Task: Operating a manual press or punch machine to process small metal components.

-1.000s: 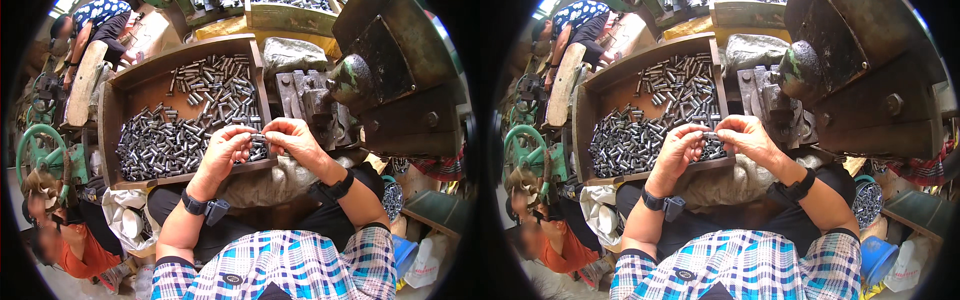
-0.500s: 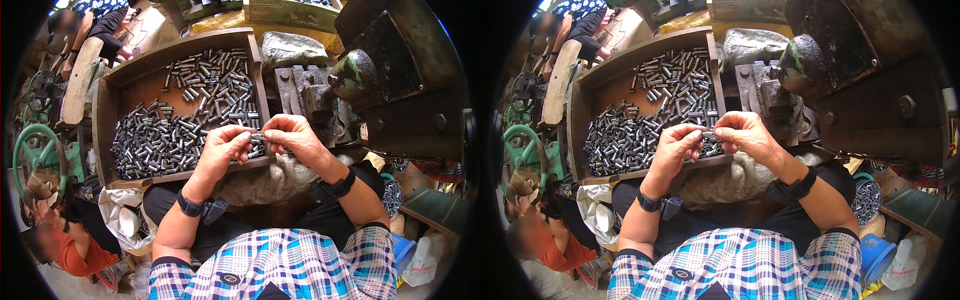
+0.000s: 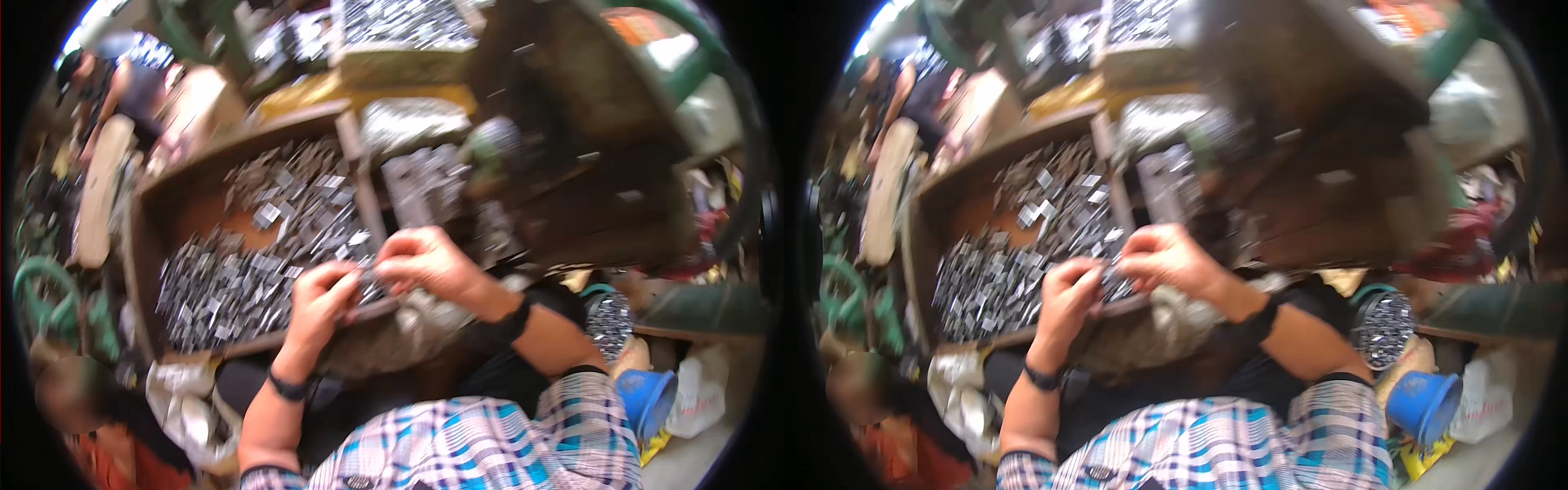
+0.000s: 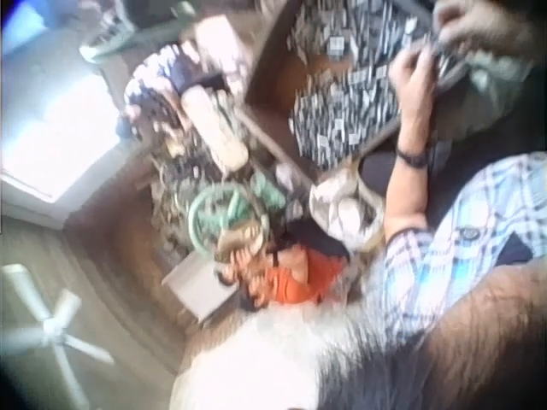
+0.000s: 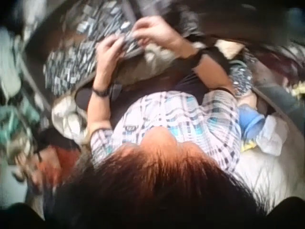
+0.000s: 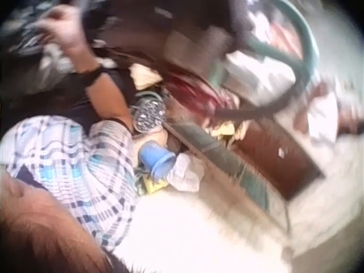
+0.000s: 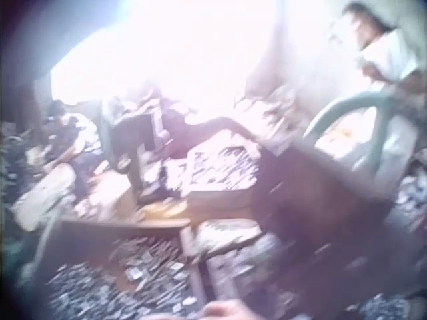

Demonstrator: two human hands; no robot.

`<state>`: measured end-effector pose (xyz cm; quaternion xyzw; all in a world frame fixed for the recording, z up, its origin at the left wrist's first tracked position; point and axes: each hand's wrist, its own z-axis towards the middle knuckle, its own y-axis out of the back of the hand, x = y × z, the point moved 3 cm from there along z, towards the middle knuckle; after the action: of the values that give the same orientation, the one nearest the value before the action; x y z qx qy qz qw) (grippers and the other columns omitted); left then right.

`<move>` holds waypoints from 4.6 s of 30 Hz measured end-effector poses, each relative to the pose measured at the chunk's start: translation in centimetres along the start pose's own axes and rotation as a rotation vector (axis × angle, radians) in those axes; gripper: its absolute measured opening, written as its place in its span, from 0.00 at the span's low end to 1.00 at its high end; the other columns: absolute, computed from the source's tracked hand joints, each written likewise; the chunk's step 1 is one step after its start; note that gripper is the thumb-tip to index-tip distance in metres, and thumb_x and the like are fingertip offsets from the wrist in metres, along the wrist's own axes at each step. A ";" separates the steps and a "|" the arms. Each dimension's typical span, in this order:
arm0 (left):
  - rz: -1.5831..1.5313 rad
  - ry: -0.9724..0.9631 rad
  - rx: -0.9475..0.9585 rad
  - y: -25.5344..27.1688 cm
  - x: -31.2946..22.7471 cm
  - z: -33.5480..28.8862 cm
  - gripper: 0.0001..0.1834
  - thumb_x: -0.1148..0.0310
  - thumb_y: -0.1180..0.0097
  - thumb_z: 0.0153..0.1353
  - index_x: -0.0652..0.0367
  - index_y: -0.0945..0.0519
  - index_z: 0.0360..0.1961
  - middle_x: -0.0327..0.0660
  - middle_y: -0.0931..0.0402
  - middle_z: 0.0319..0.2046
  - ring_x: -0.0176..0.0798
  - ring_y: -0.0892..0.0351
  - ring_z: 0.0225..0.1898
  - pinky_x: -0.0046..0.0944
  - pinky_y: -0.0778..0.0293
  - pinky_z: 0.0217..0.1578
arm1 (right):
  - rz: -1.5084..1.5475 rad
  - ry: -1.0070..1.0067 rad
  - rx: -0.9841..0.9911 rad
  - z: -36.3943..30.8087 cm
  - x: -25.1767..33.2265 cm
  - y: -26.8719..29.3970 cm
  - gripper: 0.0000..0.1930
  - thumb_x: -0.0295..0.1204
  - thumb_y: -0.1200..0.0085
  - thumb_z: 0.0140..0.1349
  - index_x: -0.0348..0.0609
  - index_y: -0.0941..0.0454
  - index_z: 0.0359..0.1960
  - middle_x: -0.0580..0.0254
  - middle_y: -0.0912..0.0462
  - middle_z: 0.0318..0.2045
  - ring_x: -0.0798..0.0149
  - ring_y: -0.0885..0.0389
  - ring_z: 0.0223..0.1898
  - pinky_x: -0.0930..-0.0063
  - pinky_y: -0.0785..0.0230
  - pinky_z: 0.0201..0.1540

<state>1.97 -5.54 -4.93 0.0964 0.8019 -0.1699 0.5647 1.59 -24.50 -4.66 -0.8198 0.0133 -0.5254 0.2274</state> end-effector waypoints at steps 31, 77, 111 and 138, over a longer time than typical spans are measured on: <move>-0.054 -0.238 -0.085 -4.4 -3.3 -10.2 0.09 0.67 0.47 0.63 0.62 0.23 0.37 0.34 0.26 0.21 0.24 0.32 0.15 0.24 0.35 0.16 | -0.177 0.301 0.096 -8.8 1.7 -5.5 0.08 0.32 0.43 0.59 0.41 0.24 0.32 0.69 0.21 0.24 0.77 0.23 0.23 0.83 0.30 0.24; -0.002 -0.366 -0.009 -10.4 -1.5 -25.8 0.11 0.67 0.48 0.64 0.64 0.23 0.41 0.34 0.24 0.24 0.23 0.28 0.20 0.22 0.32 0.20 | -0.182 0.149 0.046 -26.1 -3.2 -11.4 0.13 0.37 0.48 0.63 0.38 0.22 0.32 0.69 0.22 0.21 0.81 0.28 0.17 0.89 0.37 0.18; -0.349 -0.153 0.243 -12.2 -0.3 -23.9 0.14 0.61 0.57 0.65 0.63 0.26 0.36 0.38 0.28 0.26 0.30 0.30 0.23 0.29 0.34 0.21 | -0.225 0.473 0.132 -24.0 -6.5 -14.2 0.11 0.36 0.48 0.64 0.43 0.20 0.38 0.76 0.29 0.20 0.82 0.36 0.19 0.87 0.45 0.19; -0.152 -0.201 0.132 -7.2 0.8 -26.5 0.09 0.67 0.50 0.65 0.61 0.25 0.39 0.35 0.24 0.27 0.24 0.27 0.23 0.23 0.30 0.22 | -0.591 0.409 -0.115 -24.7 -5.0 -15.3 0.15 0.35 0.47 0.62 0.34 0.25 0.25 0.62 0.25 0.15 0.77 0.29 0.18 0.77 0.37 0.20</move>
<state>-23.97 -2.07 3.54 0.0549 0.7334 -0.2734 0.6199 -25.41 -18.38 5.44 -0.6775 -0.1495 -0.7201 0.0116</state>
